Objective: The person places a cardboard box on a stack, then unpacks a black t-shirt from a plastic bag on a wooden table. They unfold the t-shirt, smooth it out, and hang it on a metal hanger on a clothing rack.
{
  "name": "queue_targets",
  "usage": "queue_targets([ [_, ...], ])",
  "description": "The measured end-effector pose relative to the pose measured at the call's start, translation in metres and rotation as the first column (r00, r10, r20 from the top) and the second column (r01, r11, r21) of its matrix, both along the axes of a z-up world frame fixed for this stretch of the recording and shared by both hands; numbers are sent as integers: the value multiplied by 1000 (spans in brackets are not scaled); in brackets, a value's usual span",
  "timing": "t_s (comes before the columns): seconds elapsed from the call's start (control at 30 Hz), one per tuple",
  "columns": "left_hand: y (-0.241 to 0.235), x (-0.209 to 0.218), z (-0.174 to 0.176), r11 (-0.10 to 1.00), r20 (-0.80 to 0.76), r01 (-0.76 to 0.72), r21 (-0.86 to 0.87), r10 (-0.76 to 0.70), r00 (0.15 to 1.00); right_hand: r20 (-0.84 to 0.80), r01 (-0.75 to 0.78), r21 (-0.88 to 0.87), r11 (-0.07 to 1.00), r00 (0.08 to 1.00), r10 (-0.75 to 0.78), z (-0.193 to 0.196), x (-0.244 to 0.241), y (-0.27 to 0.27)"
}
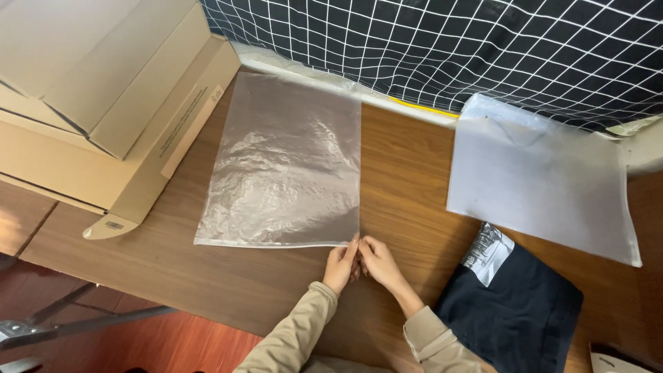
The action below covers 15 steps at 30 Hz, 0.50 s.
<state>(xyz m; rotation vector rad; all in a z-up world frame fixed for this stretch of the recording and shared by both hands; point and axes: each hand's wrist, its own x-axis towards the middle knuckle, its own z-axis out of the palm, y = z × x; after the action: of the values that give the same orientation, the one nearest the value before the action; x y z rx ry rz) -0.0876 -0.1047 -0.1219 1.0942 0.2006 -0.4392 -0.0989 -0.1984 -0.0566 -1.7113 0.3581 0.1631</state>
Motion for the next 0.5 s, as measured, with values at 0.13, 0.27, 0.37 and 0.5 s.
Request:
queue_targets([
  [0.13,0,1,-8,1000,21,0,30,0,1000,17,-44,-64,997,999,46,-3,-1,0],
  [0.27,-6,-1,-5,999,10,-45,-6,46,999,49,-41,-96,994,998,46,0,-1,3],
  [0.37,-6,-2,3,997,17,-72,-22,73,997,80,-16,23,1000,997,14,0,-2,4],
  [0.5,-9,-3,2,984,7,-162,-69,163,987,110,29,143,989,993,-45,-9,-1,4],
])
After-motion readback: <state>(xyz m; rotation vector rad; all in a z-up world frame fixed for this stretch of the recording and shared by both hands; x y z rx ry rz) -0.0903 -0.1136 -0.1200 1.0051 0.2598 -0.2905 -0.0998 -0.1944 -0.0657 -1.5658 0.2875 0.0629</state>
